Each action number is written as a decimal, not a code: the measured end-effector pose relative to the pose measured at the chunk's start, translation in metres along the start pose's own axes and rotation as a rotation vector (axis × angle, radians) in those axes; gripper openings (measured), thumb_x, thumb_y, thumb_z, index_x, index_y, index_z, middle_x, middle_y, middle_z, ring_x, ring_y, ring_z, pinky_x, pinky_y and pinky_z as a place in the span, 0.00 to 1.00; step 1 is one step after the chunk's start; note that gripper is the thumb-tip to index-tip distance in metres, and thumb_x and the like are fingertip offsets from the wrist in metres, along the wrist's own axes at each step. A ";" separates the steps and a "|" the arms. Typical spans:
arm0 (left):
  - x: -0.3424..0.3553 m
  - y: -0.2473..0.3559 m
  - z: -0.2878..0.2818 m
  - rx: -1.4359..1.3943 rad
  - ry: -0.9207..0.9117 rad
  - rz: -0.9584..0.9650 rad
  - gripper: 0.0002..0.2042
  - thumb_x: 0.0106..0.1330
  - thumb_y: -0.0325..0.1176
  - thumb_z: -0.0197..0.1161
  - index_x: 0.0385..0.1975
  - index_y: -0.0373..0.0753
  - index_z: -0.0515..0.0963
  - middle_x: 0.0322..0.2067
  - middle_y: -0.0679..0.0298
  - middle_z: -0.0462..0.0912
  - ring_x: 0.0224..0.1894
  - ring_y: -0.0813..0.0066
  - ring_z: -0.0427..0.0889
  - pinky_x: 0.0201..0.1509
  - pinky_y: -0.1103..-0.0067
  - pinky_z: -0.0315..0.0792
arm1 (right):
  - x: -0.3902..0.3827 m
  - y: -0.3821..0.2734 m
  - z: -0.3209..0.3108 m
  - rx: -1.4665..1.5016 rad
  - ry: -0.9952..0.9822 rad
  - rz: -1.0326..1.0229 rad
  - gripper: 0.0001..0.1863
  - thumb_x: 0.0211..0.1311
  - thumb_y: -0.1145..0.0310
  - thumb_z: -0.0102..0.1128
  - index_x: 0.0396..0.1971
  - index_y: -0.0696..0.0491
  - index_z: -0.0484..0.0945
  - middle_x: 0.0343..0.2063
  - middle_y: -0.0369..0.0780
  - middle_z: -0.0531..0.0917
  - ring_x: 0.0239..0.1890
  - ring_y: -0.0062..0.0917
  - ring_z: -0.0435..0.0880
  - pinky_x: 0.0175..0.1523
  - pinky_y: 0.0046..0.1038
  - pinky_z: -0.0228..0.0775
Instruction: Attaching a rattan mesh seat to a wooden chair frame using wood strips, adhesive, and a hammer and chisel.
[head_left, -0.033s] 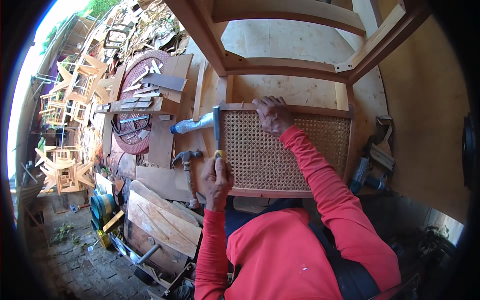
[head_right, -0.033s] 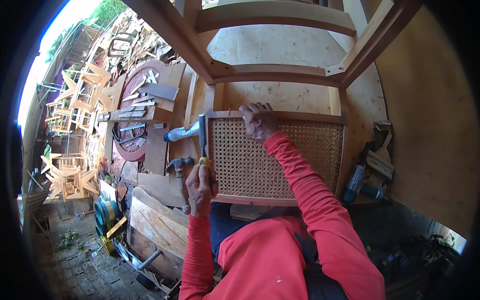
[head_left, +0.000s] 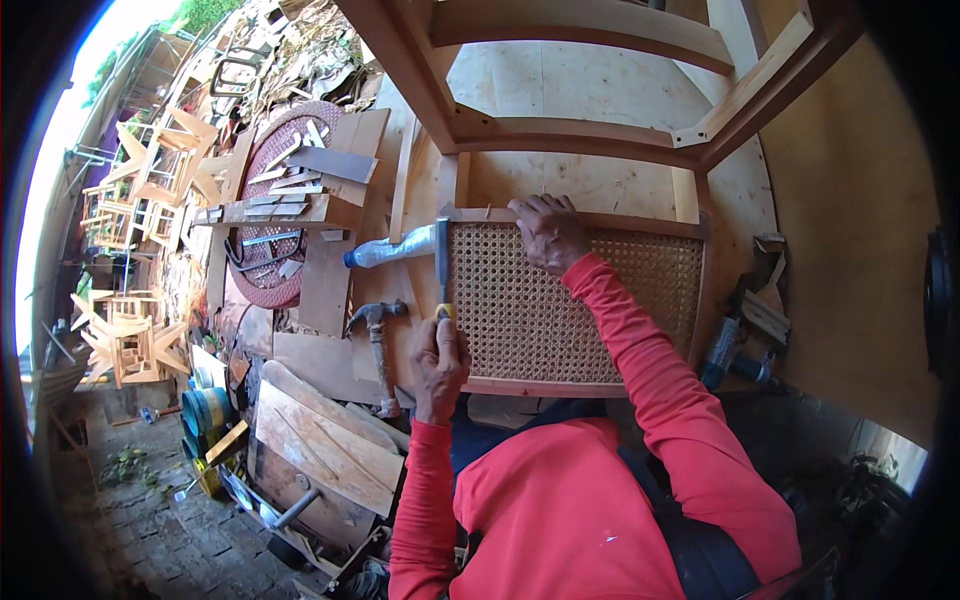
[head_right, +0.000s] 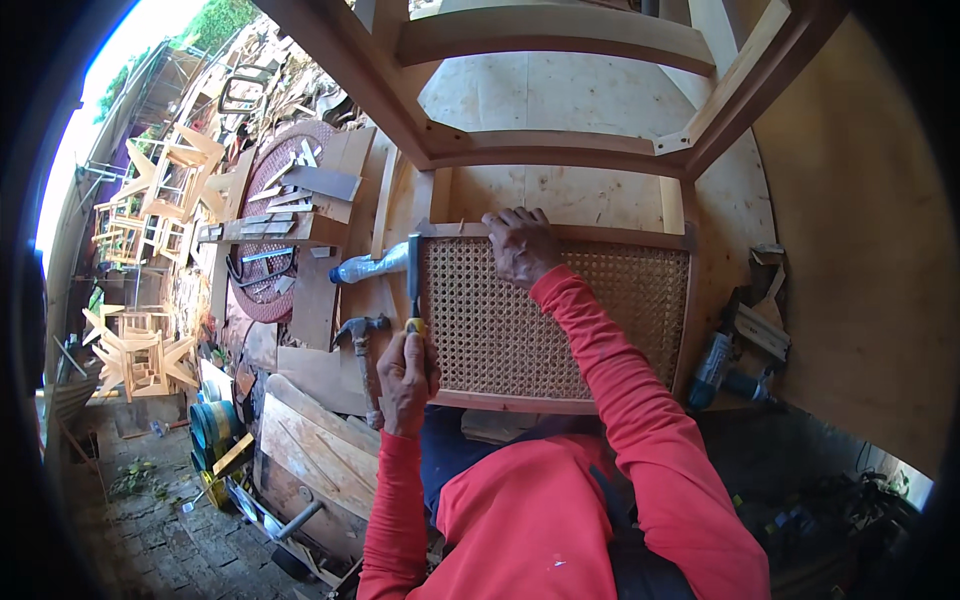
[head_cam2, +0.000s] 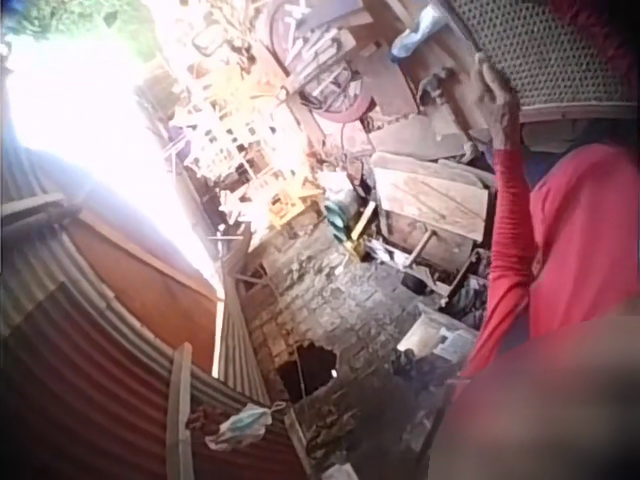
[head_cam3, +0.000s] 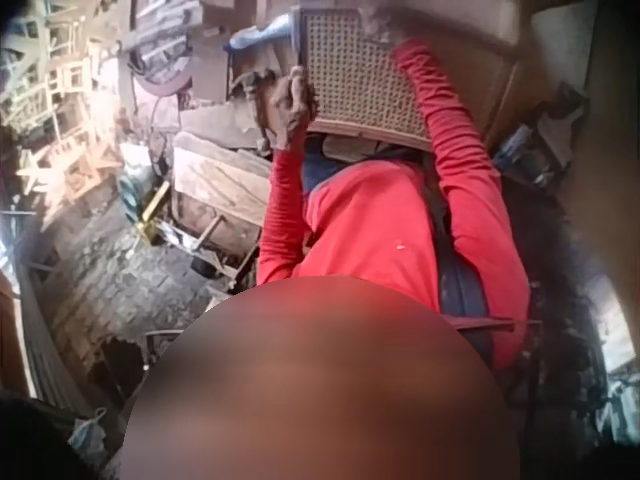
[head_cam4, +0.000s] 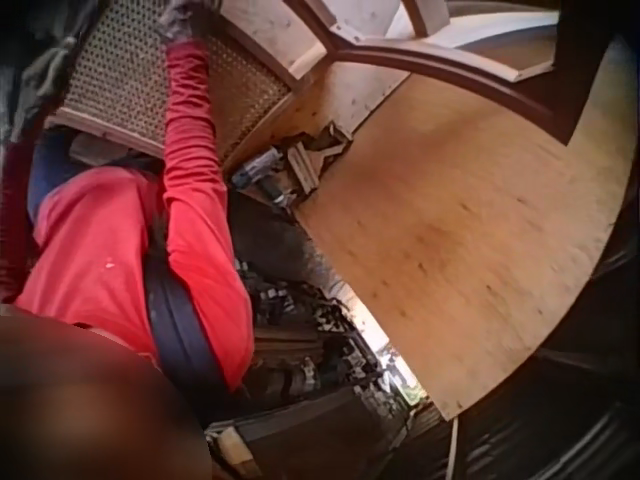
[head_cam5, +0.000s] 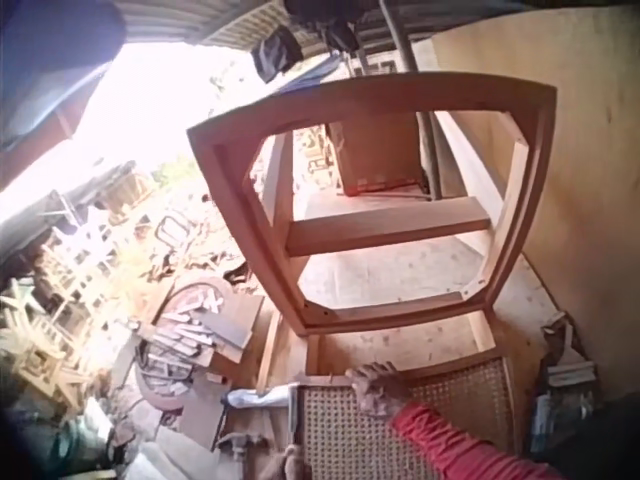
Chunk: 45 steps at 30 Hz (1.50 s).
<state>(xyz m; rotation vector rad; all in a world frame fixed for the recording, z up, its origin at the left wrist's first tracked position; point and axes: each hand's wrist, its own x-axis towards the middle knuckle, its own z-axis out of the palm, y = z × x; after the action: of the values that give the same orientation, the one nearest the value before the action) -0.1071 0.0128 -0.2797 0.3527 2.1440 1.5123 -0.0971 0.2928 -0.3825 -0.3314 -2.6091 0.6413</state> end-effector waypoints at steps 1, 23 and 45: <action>0.000 -0.009 0.001 0.035 0.019 0.037 0.13 0.85 0.40 0.52 0.38 0.39 0.75 0.21 0.71 0.73 0.16 0.87 0.70 0.17 0.85 0.60 | -0.002 -0.001 0.000 -0.006 0.001 -0.002 0.23 0.66 0.64 0.62 0.60 0.54 0.80 0.48 0.45 0.85 0.50 0.38 0.85 0.59 0.38 0.70; 0.010 -0.040 0.017 0.097 0.003 0.083 0.12 0.83 0.37 0.55 0.41 0.36 0.77 0.23 0.70 0.76 0.24 0.86 0.74 0.27 0.81 0.67 | 0.031 -0.005 0.010 0.163 -0.075 0.080 0.28 0.74 0.37 0.52 0.56 0.43 0.84 0.40 0.43 0.91 0.40 0.41 0.91 0.48 0.41 0.83; 0.007 -0.027 0.047 0.166 0.141 0.042 0.12 0.82 0.37 0.56 0.37 0.36 0.76 0.21 0.68 0.77 0.20 0.82 0.74 0.21 0.77 0.65 | 0.024 -0.024 0.012 0.230 0.227 -0.197 0.06 0.64 0.69 0.69 0.38 0.50 0.81 0.40 0.38 0.87 0.37 0.37 0.90 0.41 0.40 0.83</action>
<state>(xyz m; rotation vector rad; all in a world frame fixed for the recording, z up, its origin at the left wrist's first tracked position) -0.0863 0.0442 -0.3190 0.3595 2.3941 1.4235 -0.1266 0.2758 -0.3720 -0.0696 -2.2884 0.7754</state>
